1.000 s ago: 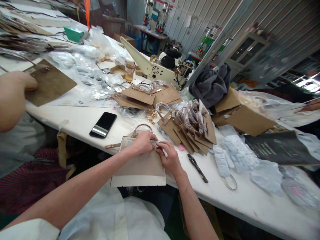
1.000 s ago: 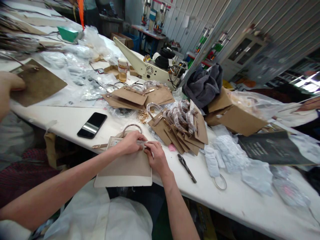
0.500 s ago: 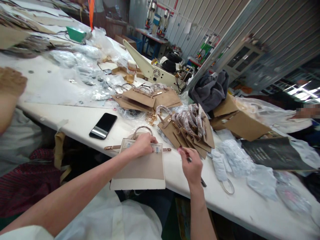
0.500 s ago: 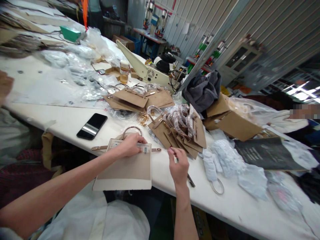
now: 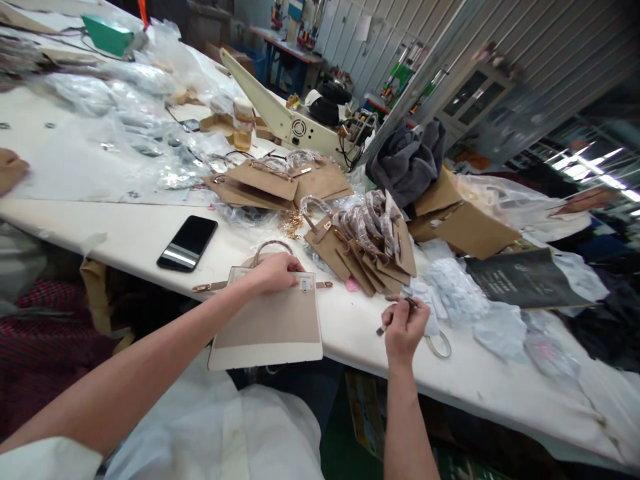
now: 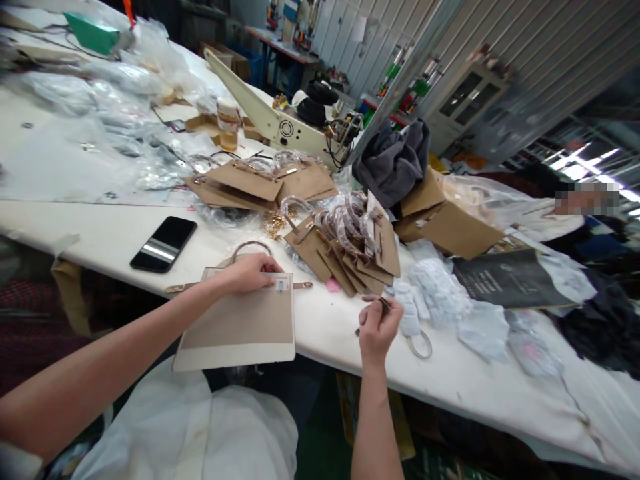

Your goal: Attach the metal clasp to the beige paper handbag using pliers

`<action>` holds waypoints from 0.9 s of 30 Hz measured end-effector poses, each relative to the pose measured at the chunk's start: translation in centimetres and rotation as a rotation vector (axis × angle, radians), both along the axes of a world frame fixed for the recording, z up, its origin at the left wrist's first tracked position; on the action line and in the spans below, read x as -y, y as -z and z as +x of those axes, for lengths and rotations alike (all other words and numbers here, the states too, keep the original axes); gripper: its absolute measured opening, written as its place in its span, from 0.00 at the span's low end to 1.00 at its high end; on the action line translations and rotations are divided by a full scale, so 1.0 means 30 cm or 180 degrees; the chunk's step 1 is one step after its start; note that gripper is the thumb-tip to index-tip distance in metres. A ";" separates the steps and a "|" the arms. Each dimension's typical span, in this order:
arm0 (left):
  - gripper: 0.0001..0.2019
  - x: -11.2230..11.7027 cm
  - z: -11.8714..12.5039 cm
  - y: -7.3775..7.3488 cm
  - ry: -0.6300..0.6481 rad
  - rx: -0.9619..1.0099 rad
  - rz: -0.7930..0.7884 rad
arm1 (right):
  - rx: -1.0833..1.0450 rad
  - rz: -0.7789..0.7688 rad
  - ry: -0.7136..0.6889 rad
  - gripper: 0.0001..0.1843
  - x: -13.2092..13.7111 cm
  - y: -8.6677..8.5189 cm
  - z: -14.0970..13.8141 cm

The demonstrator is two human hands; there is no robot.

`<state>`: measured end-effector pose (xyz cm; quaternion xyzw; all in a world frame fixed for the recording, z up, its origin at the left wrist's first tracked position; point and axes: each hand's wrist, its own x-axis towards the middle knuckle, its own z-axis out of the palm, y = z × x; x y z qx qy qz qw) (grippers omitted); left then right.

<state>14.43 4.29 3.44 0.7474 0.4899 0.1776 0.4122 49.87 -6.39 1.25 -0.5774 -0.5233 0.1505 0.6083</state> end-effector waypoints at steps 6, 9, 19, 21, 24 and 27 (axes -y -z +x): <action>0.14 -0.012 0.030 0.018 -0.0145 -0.0074 -0.0068 | -0.1329 -0.0106 -0.0847 0.31 -0.040 -0.159 -0.159; 0.14 -0.017 0.041 0.013 -0.0185 -0.0141 -0.0089 | -0.1373 0.0053 -0.1186 0.31 -0.082 -0.236 -0.329; 0.11 0.004 0.061 -0.046 -0.0428 -0.0408 -0.0218 | -0.0649 0.0134 -0.1231 0.32 -0.214 -0.169 -0.654; 0.11 0.006 0.061 -0.052 -0.0505 -0.0434 -0.0228 | -0.0581 0.0177 -0.1278 0.31 -0.212 -0.166 -0.653; 0.11 0.005 0.063 -0.058 -0.0540 -0.0468 -0.0260 | -0.0672 0.0286 -0.1404 0.26 -0.212 -0.178 -0.650; 0.12 0.006 0.063 -0.062 -0.0532 -0.0461 -0.0265 | -0.0752 0.0117 -0.1527 0.26 -0.224 -0.188 -0.656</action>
